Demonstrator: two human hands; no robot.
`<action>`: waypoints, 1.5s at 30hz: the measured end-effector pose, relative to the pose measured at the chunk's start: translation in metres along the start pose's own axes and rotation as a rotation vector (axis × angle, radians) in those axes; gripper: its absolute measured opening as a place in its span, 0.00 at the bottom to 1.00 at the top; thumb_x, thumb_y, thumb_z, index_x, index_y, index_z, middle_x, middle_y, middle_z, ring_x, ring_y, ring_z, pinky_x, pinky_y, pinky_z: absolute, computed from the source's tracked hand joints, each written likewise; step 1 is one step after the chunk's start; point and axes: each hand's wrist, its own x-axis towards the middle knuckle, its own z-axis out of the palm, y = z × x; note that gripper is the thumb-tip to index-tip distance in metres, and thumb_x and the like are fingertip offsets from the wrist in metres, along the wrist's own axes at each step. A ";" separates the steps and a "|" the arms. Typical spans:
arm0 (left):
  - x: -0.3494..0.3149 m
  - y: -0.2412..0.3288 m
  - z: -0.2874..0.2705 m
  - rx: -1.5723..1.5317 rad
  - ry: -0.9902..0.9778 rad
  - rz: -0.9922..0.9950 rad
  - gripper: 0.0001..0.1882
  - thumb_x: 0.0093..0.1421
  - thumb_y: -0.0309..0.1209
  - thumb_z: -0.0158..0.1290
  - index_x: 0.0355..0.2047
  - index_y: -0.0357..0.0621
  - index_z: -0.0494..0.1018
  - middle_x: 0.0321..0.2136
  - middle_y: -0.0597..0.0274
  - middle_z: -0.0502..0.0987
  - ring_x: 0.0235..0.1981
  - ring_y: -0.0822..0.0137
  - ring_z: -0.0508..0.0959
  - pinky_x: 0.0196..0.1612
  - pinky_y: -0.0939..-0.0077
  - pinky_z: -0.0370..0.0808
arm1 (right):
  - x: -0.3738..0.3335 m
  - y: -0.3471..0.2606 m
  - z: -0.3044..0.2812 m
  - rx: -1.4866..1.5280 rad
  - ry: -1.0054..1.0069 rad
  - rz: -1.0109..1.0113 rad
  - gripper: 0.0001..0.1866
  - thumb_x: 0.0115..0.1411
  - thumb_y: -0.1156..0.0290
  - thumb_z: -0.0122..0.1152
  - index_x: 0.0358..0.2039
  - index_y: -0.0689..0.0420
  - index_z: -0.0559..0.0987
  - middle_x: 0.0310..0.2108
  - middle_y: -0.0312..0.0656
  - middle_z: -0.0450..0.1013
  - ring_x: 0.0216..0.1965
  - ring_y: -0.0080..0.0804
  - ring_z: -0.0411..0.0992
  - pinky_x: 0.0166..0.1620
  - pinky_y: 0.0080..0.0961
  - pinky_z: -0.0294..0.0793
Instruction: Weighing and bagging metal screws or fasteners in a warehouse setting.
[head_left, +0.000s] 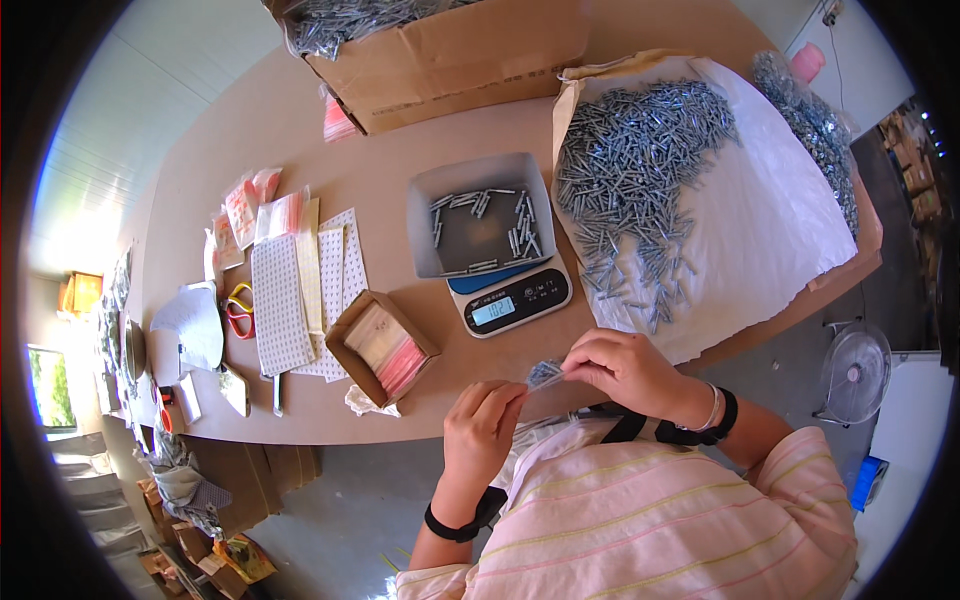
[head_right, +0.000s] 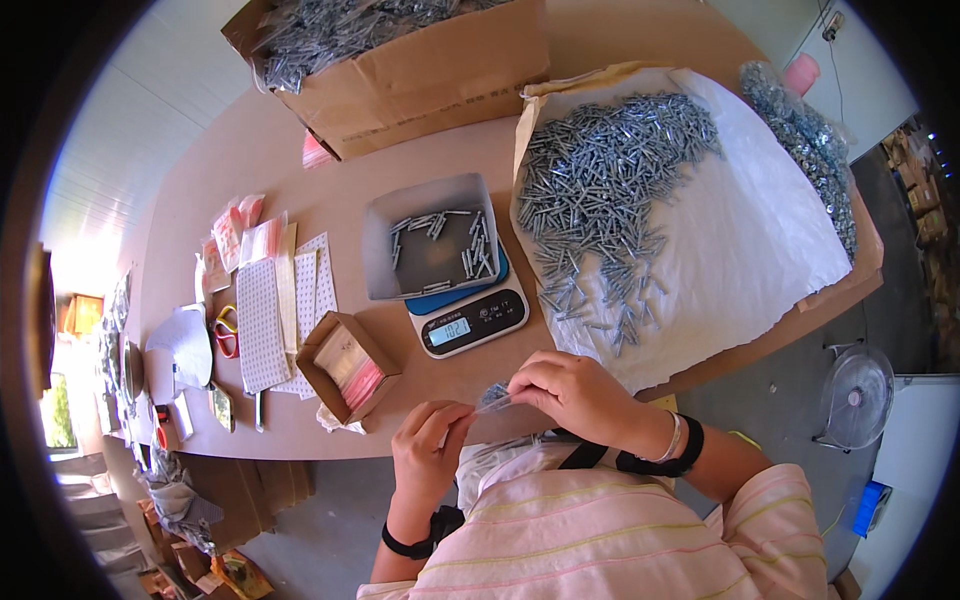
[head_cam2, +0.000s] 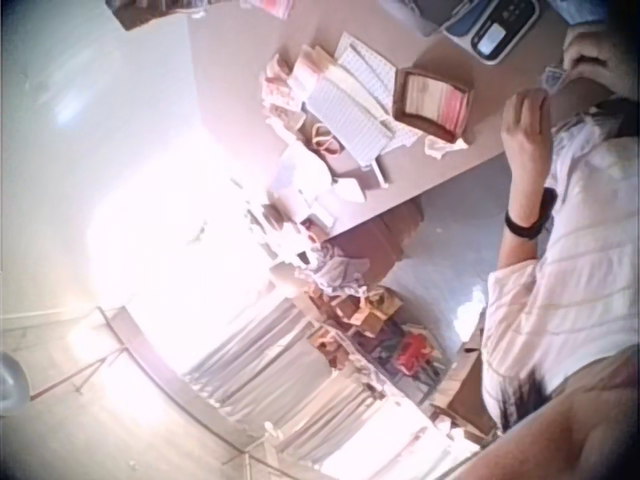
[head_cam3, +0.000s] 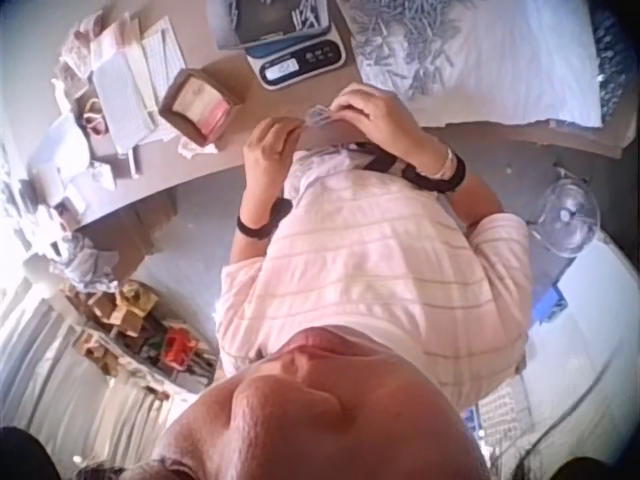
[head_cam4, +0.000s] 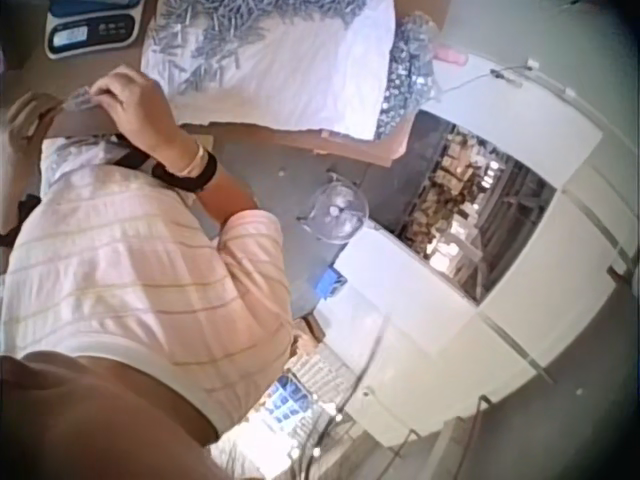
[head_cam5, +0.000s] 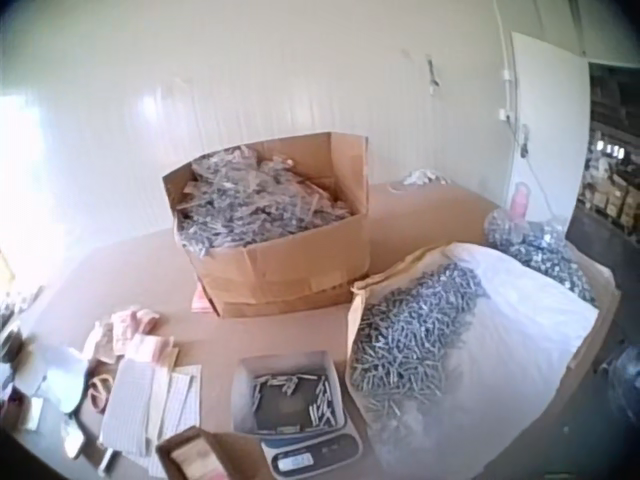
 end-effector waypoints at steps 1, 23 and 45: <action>0.002 0.004 -0.002 -0.020 0.007 -0.001 0.05 0.54 0.20 0.63 0.32 0.40 0.80 0.31 0.59 0.81 0.30 0.57 0.80 0.34 0.67 0.77 | -0.001 -0.002 -0.002 -0.005 0.006 -0.006 0.05 0.59 0.75 0.67 0.35 0.58 0.82 0.35 0.40 0.77 0.38 0.41 0.76 0.40 0.33 0.77; 0.008 0.004 -0.001 -0.065 -0.022 0.112 0.08 0.49 0.20 0.65 0.30 0.42 0.80 0.27 0.59 0.79 0.31 0.56 0.78 0.36 0.64 0.75 | 0.022 -0.009 0.004 -0.160 -0.137 -0.384 0.08 0.52 0.78 0.65 0.35 0.59 0.78 0.33 0.42 0.70 0.41 0.44 0.70 0.45 0.36 0.73; 0.022 -0.086 -0.110 0.413 -0.098 -0.138 0.22 0.53 0.20 0.56 0.51 0.36 0.77 0.39 0.44 0.81 0.42 0.43 0.80 0.43 0.56 0.77 | 0.233 -0.092 -0.175 -0.611 0.244 -0.271 0.16 0.55 0.63 0.72 0.38 0.59 0.80 0.37 0.49 0.77 0.38 0.45 0.77 0.39 0.37 0.75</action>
